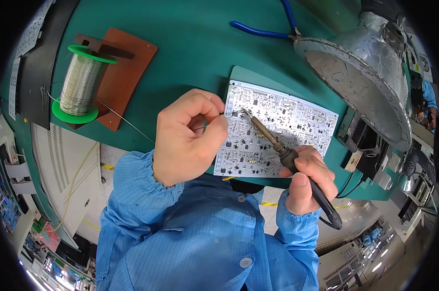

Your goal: The person is soldering components on a printed circuit board at a manual assembly station.

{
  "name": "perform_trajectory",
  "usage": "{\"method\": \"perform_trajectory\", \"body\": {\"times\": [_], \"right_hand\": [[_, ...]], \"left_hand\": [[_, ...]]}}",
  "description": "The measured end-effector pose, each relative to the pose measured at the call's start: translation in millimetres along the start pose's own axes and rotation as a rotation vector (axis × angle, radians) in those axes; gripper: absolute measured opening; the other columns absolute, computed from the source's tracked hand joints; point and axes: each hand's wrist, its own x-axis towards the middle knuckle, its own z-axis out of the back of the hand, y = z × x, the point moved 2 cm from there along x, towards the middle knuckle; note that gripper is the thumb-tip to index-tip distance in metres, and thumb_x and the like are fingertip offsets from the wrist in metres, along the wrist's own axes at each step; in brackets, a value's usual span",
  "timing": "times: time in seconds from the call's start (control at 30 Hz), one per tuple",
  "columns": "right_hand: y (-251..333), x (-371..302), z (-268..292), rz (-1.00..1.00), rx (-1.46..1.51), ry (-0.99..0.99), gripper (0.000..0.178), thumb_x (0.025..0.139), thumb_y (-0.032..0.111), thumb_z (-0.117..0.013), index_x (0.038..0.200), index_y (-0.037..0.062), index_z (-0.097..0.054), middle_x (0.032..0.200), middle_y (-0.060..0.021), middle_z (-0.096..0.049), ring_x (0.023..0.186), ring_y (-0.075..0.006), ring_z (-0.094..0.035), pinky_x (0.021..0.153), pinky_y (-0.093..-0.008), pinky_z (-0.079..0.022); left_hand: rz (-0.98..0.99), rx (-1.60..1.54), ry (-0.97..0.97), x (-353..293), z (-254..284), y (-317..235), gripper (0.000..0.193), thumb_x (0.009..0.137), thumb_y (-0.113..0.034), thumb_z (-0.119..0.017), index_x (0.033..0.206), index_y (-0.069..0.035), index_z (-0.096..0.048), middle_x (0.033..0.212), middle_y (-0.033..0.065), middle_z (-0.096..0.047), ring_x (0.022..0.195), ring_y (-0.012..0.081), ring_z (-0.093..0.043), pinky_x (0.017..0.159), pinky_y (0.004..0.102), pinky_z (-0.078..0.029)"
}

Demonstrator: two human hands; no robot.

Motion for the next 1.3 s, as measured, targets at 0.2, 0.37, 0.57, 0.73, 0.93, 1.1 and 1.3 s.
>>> {"method": "perform_trajectory", "body": {"times": [0.2, 0.37, 0.57, 0.73, 0.93, 1.1, 1.3], "right_hand": [[-9, 2, -7, 0.033, 0.064, -0.078, 0.020, 0.081, 0.018, -0.067, 0.087, -0.0015, -0.063, 0.057, -0.0079, -0.061, 0.056, -0.0217, -0.056, 0.063, -0.0377, -0.047], [-8, 0, -6, -0.030, 0.078, -0.103, 0.023, 0.082, 0.020, -0.067, 0.090, -0.0014, -0.062, 0.058, -0.0085, -0.062, 0.056, -0.0216, -0.056, 0.065, -0.0381, -0.046], [-9, -1, -6, -0.029, 0.079, -0.105, 0.021, 0.082, 0.018, -0.065, 0.090, -0.0014, -0.062, 0.058, -0.0087, -0.062, 0.056, -0.0209, -0.057, 0.066, -0.0372, -0.046], [-9, -3, -5, -0.044, 0.096, -0.101, 0.021, 0.082, 0.017, -0.065, 0.092, -0.0015, -0.062, 0.059, -0.0088, -0.062, 0.057, -0.0207, -0.057, 0.066, -0.0369, -0.046], [-9, -2, -5, -0.023, 0.091, -0.096, 0.021, 0.082, 0.017, -0.065, 0.091, -0.0021, -0.063, 0.058, -0.0088, -0.062, 0.055, -0.0204, -0.057, 0.066, -0.0369, -0.046], [-8, -1, -5, -0.010, 0.084, -0.092, 0.021, 0.082, 0.016, -0.066, 0.091, -0.0028, -0.063, 0.057, -0.0085, -0.061, 0.054, -0.0203, -0.056, 0.065, -0.0368, -0.046], [-7, -13, 5, -0.011, 0.031, -0.130, 0.028, 0.086, 0.025, -0.059, 0.097, -0.0012, -0.062, 0.051, -0.0079, -0.054, 0.050, -0.0158, -0.052, 0.080, -0.0421, -0.044]], "left_hand": [[-0.052, 0.023, 0.000, 5, 3, -1, 0.009, 0.073, 0.006, -0.058, 0.068, 0.002, -0.053, 0.084, 0.0056, -0.058, 0.055, -0.0003, -0.038, 0.045, 0.0180, -0.028], [-0.028, 0.021, 0.015, 6, 3, 0, 0.008, 0.073, 0.005, -0.059, 0.068, 0.002, -0.053, 0.084, 0.0057, -0.058, 0.055, -0.0001, -0.038, 0.046, 0.0182, -0.029], [-0.010, 0.035, 0.017, 6, 3, 0, 0.008, 0.072, 0.006, -0.059, 0.067, 0.002, -0.053, 0.083, 0.0059, -0.058, 0.055, 0.0004, -0.039, 0.046, 0.0183, -0.030], [0.000, 0.020, 0.018, 7, 0, -1, 0.007, 0.072, 0.006, -0.059, 0.068, 0.002, -0.053, 0.082, 0.0057, -0.057, 0.058, 0.0017, -0.043, 0.047, 0.0189, -0.031], [0.006, 0.022, 0.021, 6, -1, -2, 0.007, 0.072, 0.006, -0.059, 0.069, 0.002, -0.054, 0.081, 0.0053, -0.056, 0.059, 0.0026, -0.044, 0.048, 0.0193, -0.032], [0.013, 0.011, 0.034, 5, 1, -1, 0.007, 0.072, 0.006, -0.059, 0.069, 0.003, -0.054, 0.083, 0.0057, -0.057, 0.059, 0.0026, -0.044, 0.048, 0.0195, -0.032], [0.010, -0.044, 0.028, 0, 1, -4, 0.007, 0.073, 0.007, -0.058, 0.069, 0.004, -0.054, 0.086, 0.0068, -0.058, 0.061, 0.0016, -0.046, 0.052, 0.0178, -0.036]]}}
